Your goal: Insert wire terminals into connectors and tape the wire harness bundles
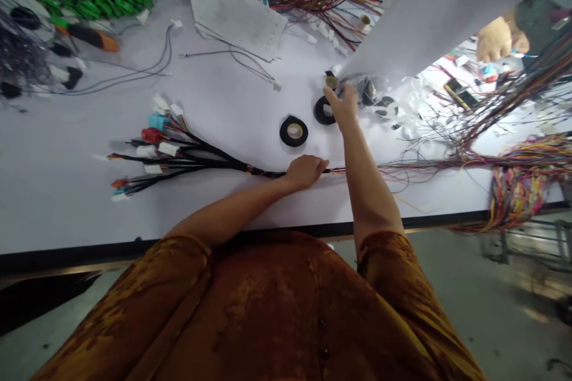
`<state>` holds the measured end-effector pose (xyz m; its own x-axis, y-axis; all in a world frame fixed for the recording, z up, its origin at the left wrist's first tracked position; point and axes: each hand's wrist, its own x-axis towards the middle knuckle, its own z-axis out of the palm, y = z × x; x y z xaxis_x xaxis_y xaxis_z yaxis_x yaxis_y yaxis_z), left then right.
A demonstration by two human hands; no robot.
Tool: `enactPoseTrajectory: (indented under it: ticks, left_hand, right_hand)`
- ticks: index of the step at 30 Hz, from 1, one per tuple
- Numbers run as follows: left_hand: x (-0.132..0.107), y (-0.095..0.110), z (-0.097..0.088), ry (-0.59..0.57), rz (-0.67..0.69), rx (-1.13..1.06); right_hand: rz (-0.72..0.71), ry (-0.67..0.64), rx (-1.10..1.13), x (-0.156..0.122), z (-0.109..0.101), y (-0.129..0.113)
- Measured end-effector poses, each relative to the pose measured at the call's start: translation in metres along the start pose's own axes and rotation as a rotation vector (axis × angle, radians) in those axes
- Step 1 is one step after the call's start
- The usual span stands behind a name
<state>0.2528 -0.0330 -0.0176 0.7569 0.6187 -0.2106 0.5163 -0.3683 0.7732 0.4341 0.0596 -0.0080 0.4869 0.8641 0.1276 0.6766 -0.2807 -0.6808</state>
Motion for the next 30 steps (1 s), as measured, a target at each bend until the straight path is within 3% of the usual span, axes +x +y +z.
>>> enactPoseTrajectory:
  ticks: [3, 5, 8, 11, 14, 17, 20, 22, 24, 27, 30]
  left_hand:
    - [-0.006, -0.02, -0.034, 0.078, -0.067, -0.376]
    - [-0.029, -0.043, -0.07, 0.266, -0.051, -0.575]
    - [-0.093, -0.083, -0.127, 0.564, -0.1, -0.839]
    - [-0.165, -0.115, -0.161, 0.941, -0.198, -1.011]
    - [-0.219, -0.13, -0.159, 1.065, -0.201, -1.095]
    - [-0.249, -0.129, -0.137, 1.083, -0.258, -1.15]
    - [-0.265, -0.121, -0.118, 1.041, -0.305, -1.167]
    - [-0.272, -0.118, -0.11, 0.982, -0.323, -1.137]
    - [-0.276, -0.115, -0.105, 0.927, -0.332, -1.104]
    - [-0.272, -0.111, -0.1, 0.845, -0.306, -1.1]
    - [-0.261, -0.104, -0.096, 0.723, -0.278, -1.108]
  right_hand:
    - [-0.118, 0.008, -0.031, -0.03, -0.015, -0.002]
    - [-0.23, -0.101, -0.024, -0.061, -0.024, -0.003]
    - [-0.412, -0.286, -0.045, -0.111, -0.022, -0.014]
    - [-0.502, -0.474, -0.135, -0.155, 0.004, -0.047]
    - [-0.526, -0.572, -0.289, -0.184, 0.047, -0.094]
    - [-0.468, -0.519, -0.401, -0.199, 0.087, -0.13]
    - [-0.309, -0.513, -0.307, -0.199, 0.096, -0.146]
    - [-0.233, -0.498, -0.118, -0.195, 0.075, -0.151]
    - [-0.225, -0.382, 0.101, -0.192, 0.033, -0.155]
    - [-0.184, -0.03, 0.328, -0.199, -0.055, -0.154]
    - [-0.071, 0.492, 0.428, -0.226, -0.15, -0.123]
